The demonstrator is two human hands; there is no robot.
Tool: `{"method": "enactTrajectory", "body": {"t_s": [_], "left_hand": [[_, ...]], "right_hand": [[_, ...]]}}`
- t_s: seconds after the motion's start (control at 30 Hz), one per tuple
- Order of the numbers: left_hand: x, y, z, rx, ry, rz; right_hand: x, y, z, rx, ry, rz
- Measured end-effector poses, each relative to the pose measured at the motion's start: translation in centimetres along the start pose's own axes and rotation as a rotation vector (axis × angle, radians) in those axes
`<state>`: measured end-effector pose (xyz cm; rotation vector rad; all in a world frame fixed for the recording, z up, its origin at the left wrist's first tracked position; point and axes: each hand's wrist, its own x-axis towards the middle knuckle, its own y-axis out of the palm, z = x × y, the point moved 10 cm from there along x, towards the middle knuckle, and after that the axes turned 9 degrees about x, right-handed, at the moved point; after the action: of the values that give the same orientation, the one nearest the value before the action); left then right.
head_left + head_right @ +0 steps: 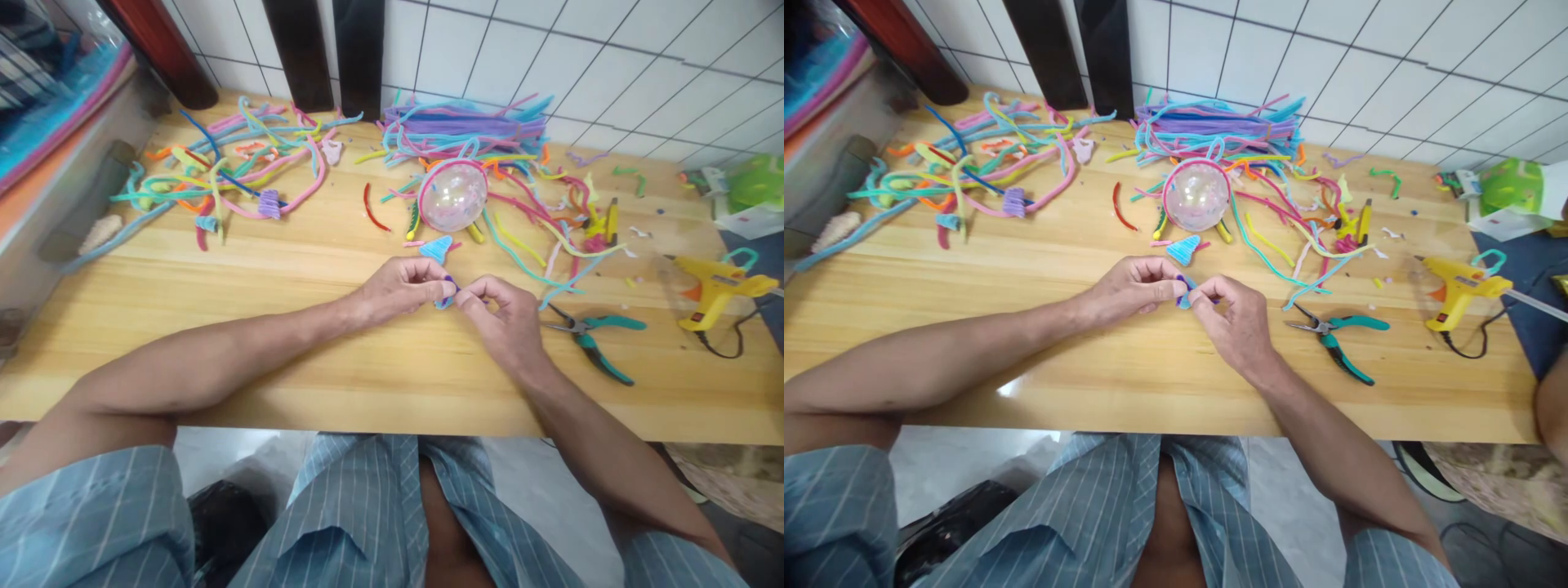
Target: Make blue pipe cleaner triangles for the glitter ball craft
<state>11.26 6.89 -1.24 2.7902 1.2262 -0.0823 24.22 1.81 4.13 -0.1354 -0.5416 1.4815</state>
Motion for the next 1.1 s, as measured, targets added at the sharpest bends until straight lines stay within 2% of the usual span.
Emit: {"method": "enactTrajectory", "body": {"t_s": [0.27,0.4,0.6,0.8,0.87,1.1], "left_hand": [[0.0,0.2,0.1,0.034,-0.043,0.061],[0.2,0.0,0.1,-0.065,-0.027,0.025],[0.0,-0.5,0.1,0.009,-0.018,-0.017],[-0.6,-0.7,-1.7,0.120,0.171,-0.077],[-0.7,-0.8,-1.8,0.142,0.193,-0.110],[-0.3,-1.1,-0.6,0.090,0.063,-0.121]], "right_hand": [[0.2,-0.4,-0.6,0.016,0.053,-0.002],[0.2,-0.3,-0.9,0.023,0.063,0.001],[0.2,0.2,-0.7,0.025,0.039,0.016],[0.2,0.4,-0.7,0.053,0.066,0.020],[0.1,0.4,-0.7,0.065,0.076,0.020],[0.1,0.2,-1.6,0.095,0.130,0.010]]}}
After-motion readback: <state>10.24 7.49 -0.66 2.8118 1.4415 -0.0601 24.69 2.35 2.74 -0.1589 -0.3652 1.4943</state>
